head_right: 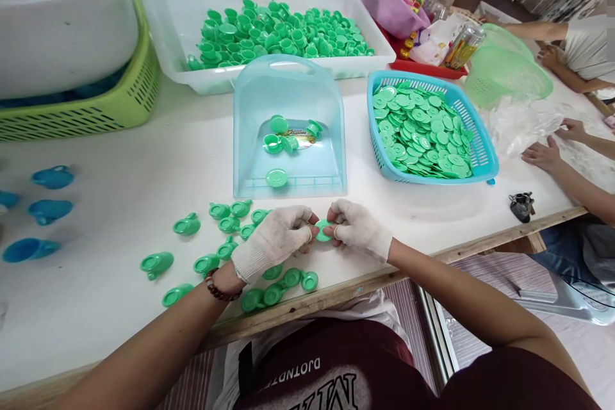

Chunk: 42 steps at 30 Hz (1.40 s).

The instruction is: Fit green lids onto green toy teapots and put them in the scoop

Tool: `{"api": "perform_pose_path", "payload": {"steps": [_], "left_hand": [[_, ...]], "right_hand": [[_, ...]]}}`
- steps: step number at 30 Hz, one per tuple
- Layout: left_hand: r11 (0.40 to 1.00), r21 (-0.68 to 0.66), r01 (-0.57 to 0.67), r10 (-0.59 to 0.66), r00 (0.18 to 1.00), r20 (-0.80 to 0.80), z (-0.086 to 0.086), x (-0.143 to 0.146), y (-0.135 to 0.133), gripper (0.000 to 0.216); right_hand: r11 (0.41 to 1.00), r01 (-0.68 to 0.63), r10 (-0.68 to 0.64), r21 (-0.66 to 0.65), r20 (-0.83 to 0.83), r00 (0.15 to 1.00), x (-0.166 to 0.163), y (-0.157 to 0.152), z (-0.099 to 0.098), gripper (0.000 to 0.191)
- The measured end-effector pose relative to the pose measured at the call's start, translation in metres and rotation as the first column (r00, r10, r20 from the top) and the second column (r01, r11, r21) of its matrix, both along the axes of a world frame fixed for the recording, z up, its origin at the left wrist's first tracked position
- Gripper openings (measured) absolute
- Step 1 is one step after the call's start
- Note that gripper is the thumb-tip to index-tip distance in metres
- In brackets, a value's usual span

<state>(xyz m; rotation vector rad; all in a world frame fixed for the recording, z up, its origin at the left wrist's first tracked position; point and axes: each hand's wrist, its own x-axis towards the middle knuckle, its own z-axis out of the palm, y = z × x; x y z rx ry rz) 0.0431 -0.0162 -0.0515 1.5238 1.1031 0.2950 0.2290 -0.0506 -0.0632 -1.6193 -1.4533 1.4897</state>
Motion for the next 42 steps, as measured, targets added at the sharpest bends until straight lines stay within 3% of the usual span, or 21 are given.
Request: {"api": "perform_pose_path", "payload": {"steps": [4, 8, 14, 20, 23, 28, 34, 38, 42], "left_hand": [[0.996, -0.076, 0.035, -0.036, 0.999, -0.017, 0.004, -0.001, 0.002, 0.011], [0.985, -0.172, -0.014, 0.022, 0.999, 0.044, 0.000, 0.000, 0.003, 0.007], [0.955, -0.292, -0.043, 0.056, 0.998, 0.037, -0.006, 0.004, 0.002, 0.005], [0.979, -0.197, -0.059, 0.067, 0.997, 0.033, -0.004, 0.007, 0.001, 0.007], [0.989, -0.143, -0.028, 0.036, 0.998, 0.059, -0.004, 0.004, 0.000, 0.005], [0.986, -0.163, 0.017, -0.003, 0.996, 0.087, -0.009, 0.000, 0.001, 0.004], [1.000, 0.012, 0.025, -0.025, 1.000, -0.010, -0.012, 0.005, 0.002, 0.008], [0.998, 0.020, 0.065, -0.065, 0.998, 0.002, -0.008, 0.002, 0.003, 0.008], [0.990, 0.071, 0.122, -0.118, 0.992, -0.055, -0.004, -0.003, 0.003, 0.009]], "right_hand": [[0.976, -0.079, 0.052, -0.203, -0.136, 0.989, 0.000, 0.013, 0.006, 0.031], [0.928, -0.146, 0.087, -0.343, -0.181, 0.980, 0.004, 0.021, 0.012, 0.034], [0.872, -0.178, 0.085, -0.456, -0.217, 0.972, 0.002, 0.024, 0.013, 0.020], [0.915, -0.121, 0.093, -0.384, -0.092, 0.991, -0.008, 0.018, 0.005, 0.004], [0.930, -0.150, 0.104, -0.335, -0.152, 0.983, -0.003, 0.014, 0.002, 0.008], [0.884, -0.294, 0.191, -0.364, -0.295, 0.936, 0.006, 0.016, 0.000, 0.031], [0.835, -0.318, 0.195, -0.449, -0.297, 0.935, 0.003, 0.027, 0.002, 0.032], [0.779, -0.400, 0.268, -0.482, -0.320, 0.909, 0.006, 0.038, 0.010, 0.032], [0.778, -0.394, 0.277, -0.489, -0.295, 0.914, 0.007, 0.039, 0.016, 0.031]]}}
